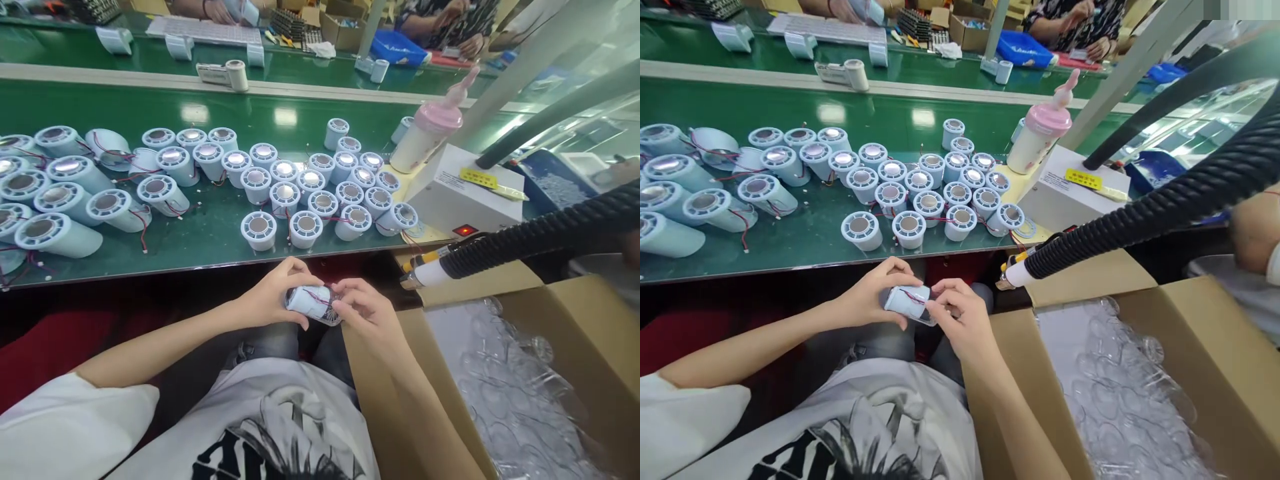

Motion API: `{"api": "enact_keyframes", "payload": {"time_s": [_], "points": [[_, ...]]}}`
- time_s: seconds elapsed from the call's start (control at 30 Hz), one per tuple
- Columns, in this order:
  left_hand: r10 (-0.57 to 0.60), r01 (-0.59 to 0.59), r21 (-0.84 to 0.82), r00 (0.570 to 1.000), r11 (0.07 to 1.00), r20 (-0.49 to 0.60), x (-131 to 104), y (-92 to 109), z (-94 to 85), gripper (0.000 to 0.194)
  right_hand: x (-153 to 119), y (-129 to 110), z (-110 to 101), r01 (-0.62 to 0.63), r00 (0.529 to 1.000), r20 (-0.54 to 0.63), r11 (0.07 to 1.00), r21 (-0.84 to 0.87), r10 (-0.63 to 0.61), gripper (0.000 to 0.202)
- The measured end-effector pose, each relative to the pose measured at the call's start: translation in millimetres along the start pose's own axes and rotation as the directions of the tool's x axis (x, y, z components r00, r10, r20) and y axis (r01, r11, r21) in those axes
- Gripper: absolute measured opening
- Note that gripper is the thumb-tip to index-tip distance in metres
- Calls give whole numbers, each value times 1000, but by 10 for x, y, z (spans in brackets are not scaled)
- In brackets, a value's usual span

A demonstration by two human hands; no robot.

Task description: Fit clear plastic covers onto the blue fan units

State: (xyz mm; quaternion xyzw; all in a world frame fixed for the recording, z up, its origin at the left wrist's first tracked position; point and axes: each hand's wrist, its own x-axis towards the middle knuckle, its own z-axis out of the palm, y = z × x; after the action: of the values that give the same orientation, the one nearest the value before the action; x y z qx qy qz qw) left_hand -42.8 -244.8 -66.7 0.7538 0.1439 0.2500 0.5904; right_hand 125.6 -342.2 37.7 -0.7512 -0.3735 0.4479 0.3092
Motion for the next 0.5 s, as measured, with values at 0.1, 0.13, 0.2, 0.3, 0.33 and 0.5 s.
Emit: {"api": "enact_keyframes", "payload": {"time_s": [0.1, 0.13, 0.2, 0.3, 0.33, 0.5], "points": [[11, -7, -61, 998, 998, 66, 11, -23, 8, 69, 26, 23, -27, -82, 995, -44, 980, 182, 91, 41], [-3, 13, -104, 995, 995, 97, 19, -10, 3, 70, 32, 28, -37, -101, 992, -54, 964, 246, 118, 41], [-45, 85, -232, 984, 969, 174, 33, 32, -9, 70, 31, 35, -59, -133, 985, -52, 923, 361, 162, 42], [-149, 245, -436, 959, 866, 243, 33, 83, -6, 69, -3, 53, -101, -80, 997, 22, 935, 346, 77, 35], [-186, 288, -488, 951, 824, 246, 25, 94, 2, 68, -22, 65, -116, -15, 999, 54, 965, 262, 1, 33], [-280, 397, -606, 918, 690, 282, -35, 132, 40, 66, -128, 170, -172, 322, 941, 168, 933, -162, -295, 35]]}}
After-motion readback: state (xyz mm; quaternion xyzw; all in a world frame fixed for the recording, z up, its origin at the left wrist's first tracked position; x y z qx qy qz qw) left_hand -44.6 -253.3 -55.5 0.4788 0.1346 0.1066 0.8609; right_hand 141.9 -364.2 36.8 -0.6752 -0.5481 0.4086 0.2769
